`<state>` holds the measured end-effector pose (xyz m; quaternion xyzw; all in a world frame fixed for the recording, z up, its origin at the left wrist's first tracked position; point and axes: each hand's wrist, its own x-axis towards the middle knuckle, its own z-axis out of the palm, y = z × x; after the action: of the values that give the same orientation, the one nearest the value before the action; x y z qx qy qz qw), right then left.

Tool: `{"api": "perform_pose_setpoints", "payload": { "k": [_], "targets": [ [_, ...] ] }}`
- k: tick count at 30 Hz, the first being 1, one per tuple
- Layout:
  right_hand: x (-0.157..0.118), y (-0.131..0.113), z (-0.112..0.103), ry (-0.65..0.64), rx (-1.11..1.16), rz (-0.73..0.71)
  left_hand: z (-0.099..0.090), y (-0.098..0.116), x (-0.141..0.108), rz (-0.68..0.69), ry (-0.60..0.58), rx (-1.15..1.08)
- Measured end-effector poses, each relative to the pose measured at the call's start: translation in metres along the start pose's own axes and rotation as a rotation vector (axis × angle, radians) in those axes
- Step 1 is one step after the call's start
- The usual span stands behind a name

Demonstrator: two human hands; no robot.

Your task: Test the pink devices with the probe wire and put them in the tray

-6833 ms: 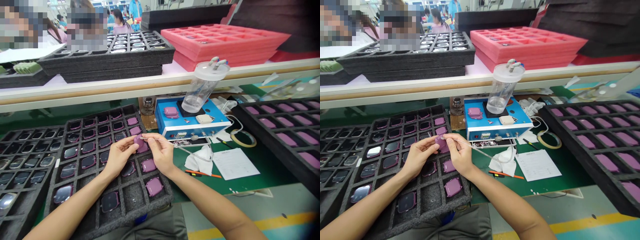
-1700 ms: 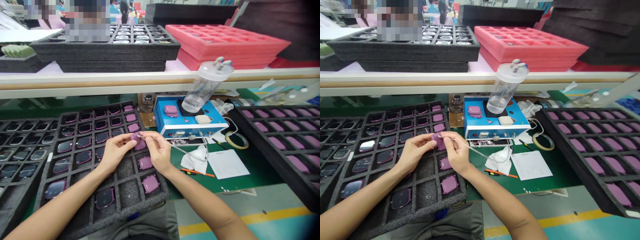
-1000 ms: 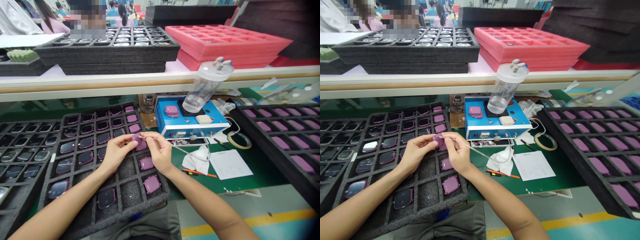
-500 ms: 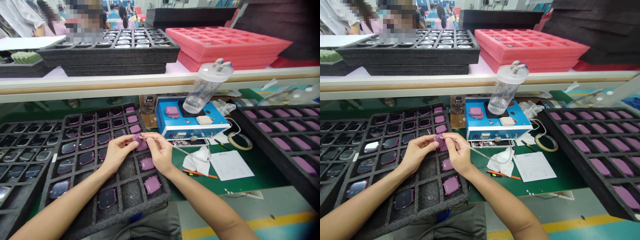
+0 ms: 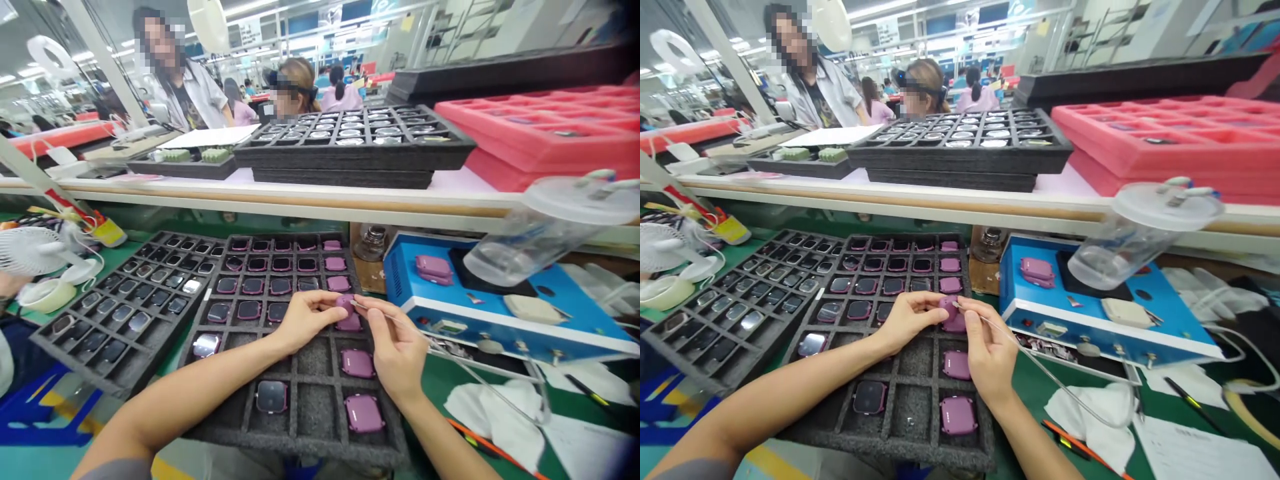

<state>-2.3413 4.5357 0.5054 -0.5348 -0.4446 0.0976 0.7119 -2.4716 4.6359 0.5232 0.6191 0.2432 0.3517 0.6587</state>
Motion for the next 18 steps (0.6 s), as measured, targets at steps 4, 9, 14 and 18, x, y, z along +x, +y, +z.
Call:
{"api": "perform_pose_setpoints", "payload": {
  "k": [4,9,14,18],
  "targets": [
    [-0.0016,0.0009,0.0002,0.013,0.003,0.018,0.0012,0.0009,-0.0019,-0.004,-0.01,-0.024],
    [-0.0031,0.0016,-0.0001,0.013,0.0,0.036,0.0017,0.001,-0.0035,-0.014,-0.006,-0.063],
    [-0.0032,-0.0009,0.0009,0.022,-0.044,0.017,0.0009,-0.001,-0.0038,-0.02,-0.013,-0.068],
    [-0.0028,-0.0015,0.001,0.028,-0.073,0.009,0.0006,-0.003,-0.0038,-0.025,-0.013,-0.06]
  ]
}}
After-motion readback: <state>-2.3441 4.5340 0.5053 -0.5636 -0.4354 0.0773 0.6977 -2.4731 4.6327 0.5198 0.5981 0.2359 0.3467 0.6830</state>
